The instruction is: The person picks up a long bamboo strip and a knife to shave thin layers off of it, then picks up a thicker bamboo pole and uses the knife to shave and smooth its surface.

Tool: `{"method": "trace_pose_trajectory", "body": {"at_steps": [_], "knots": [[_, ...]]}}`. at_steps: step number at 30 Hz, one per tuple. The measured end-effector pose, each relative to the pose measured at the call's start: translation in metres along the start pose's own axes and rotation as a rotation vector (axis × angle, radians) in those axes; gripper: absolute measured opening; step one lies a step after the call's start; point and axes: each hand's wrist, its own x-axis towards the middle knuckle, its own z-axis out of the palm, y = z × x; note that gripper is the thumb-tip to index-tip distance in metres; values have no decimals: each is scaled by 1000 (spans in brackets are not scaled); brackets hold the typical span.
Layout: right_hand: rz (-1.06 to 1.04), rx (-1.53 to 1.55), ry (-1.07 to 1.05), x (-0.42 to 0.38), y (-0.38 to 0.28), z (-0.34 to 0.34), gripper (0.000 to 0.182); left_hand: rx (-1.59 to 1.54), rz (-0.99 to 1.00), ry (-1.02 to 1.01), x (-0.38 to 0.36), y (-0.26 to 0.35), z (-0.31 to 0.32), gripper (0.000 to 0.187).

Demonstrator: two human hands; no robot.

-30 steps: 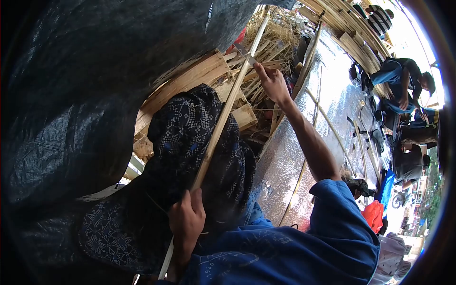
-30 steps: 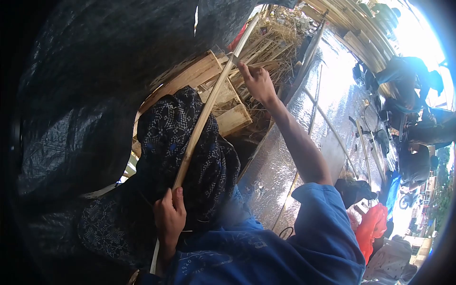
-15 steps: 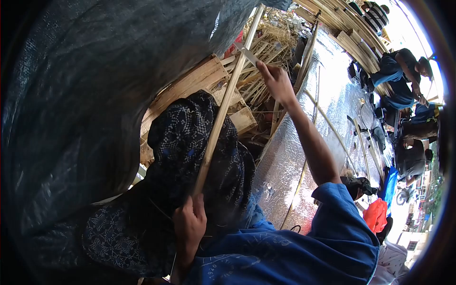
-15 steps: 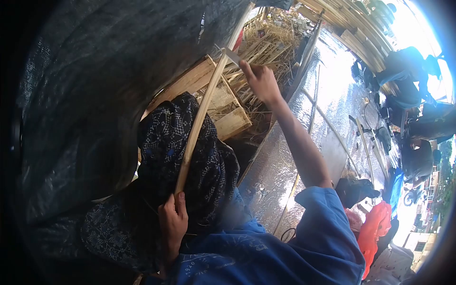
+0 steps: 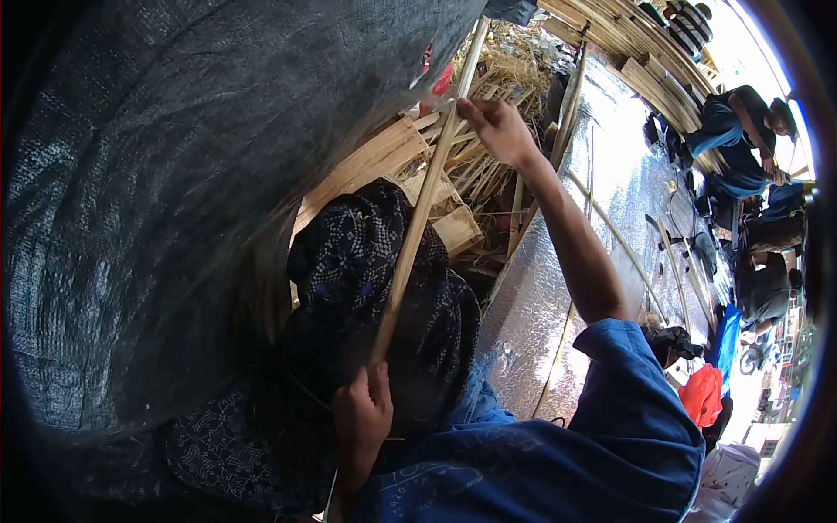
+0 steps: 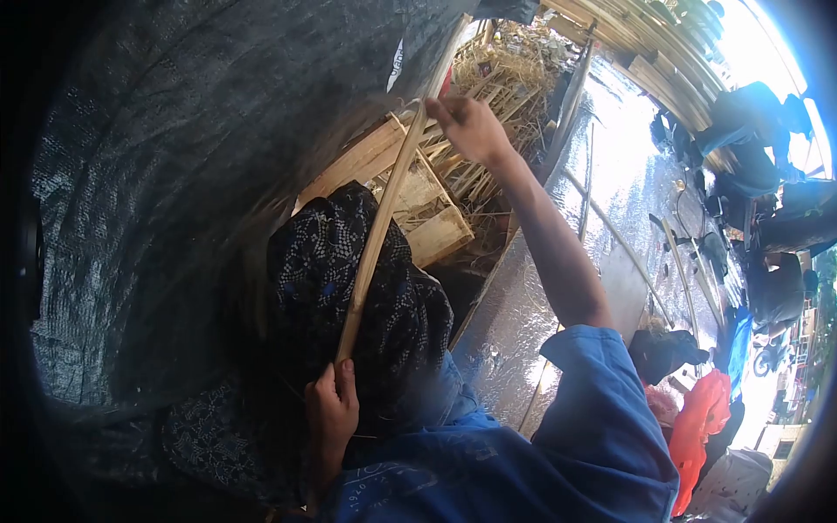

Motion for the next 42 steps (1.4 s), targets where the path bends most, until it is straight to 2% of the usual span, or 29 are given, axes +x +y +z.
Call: {"method": "trace_pose_trajectory", "body": {"at_steps": [4,8,17,21,24,26,27,31,33,37,42], "knots": [[74,-175,55,-1,-8,2,63,-4,-10,-20,1,2,-2,36],[85,-184,95,-2,-10,9,66,-2,-29,-18,1,3,-2,37],[21,-96,47,-12,-8,13,59,1,-11,-11,1,1,1,37],[22,-158,63,-17,-4,23,57,43,46,27,0,-4,3,36],[-36,-61,89,-26,-7,25,57,18,-24,-17,0,-1,2,35],[57,-25,-121,-40,-16,31,57,1,-12,-1,2,4,4,35],[60,-25,-122,-47,-18,31,57,-14,0,15,1,5,4,35],[13,-73,39,-52,-26,33,57,28,-25,11,1,2,4,34],[37,-83,20,-55,-25,31,57,-1,43,54,1,1,6,34],[41,-50,39,-57,-25,31,55,-17,-17,13,0,1,5,34],[8,-49,70,-59,-23,32,51,-3,33,54,-1,0,6,33]]}}
